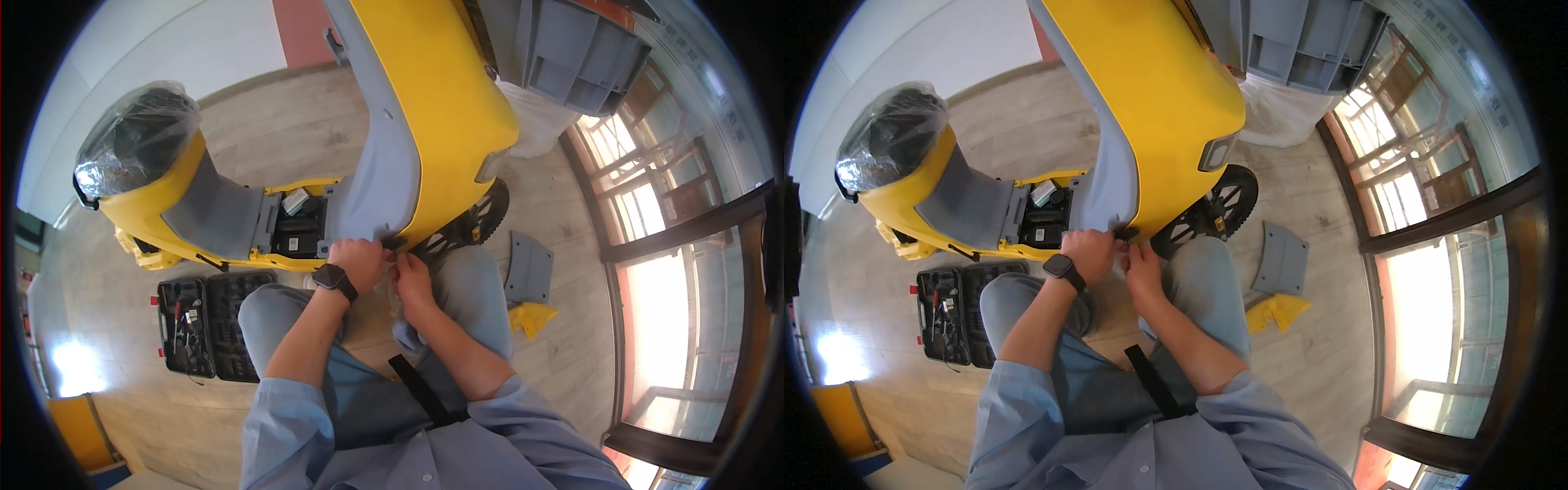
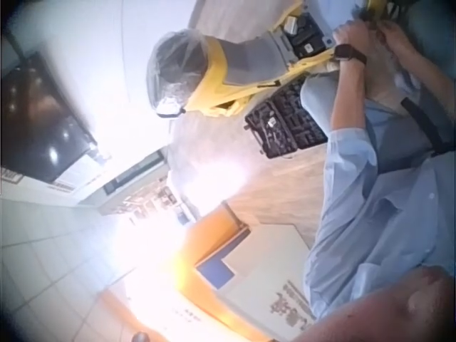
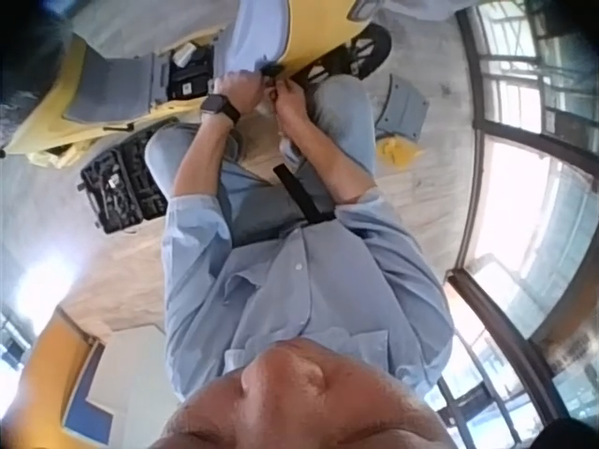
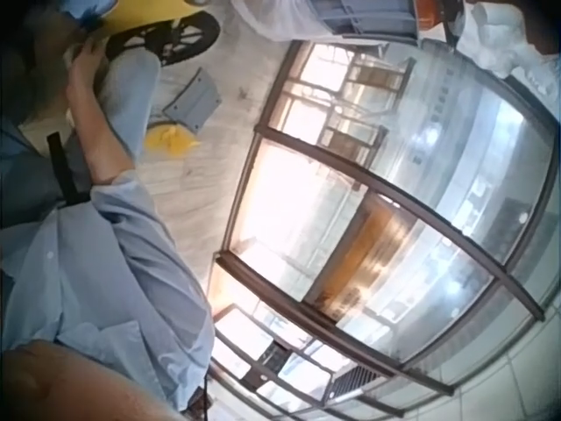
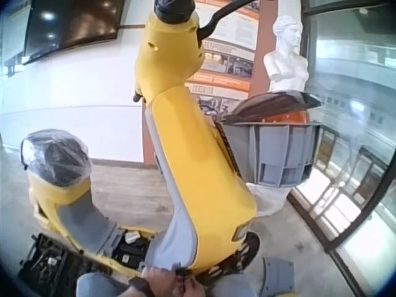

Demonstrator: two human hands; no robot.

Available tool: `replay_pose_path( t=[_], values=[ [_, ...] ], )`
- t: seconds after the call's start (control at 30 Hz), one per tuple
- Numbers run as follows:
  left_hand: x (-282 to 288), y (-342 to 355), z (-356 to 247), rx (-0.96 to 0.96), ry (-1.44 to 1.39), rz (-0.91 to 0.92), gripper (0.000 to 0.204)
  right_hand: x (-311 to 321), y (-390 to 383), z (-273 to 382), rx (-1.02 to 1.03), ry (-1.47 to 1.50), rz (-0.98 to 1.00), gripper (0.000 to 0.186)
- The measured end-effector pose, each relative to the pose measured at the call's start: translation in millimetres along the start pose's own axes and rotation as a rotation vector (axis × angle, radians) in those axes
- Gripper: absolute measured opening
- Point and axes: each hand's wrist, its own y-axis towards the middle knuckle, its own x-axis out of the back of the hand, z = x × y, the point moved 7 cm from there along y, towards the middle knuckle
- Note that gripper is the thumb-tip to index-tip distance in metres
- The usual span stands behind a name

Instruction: Removing and reattaching plastic panels and checking internal components of an electric scooter.

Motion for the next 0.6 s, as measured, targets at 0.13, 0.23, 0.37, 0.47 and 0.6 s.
replay_pose_path(
  t=[0.13,0.23,0.37,0.47,0.6],
  values=[
    [1,1,4,0.006,-0.033,-0.019,0.035,-1,-1,0,0.09,0.018,-0.028,0.026],
    [3,2,5,0.027,-0.071,0.005,0.037,2,-2,0,0.189,-0.092,-0.082,0.026],
    [10,3,1,0.028,-0.094,0.032,0.04,4,-1,6,0.313,-0.168,-0.167,0.02],
    [7,3,0,0.013,-0.053,0.015,0.041,2,-6,12,0.414,-0.189,-0.248,0.015],
    [6,3,1,0.004,-0.062,-0.017,0.042,4,6,-2,0.355,-0.117,-0.206,0.012]
  ],
)
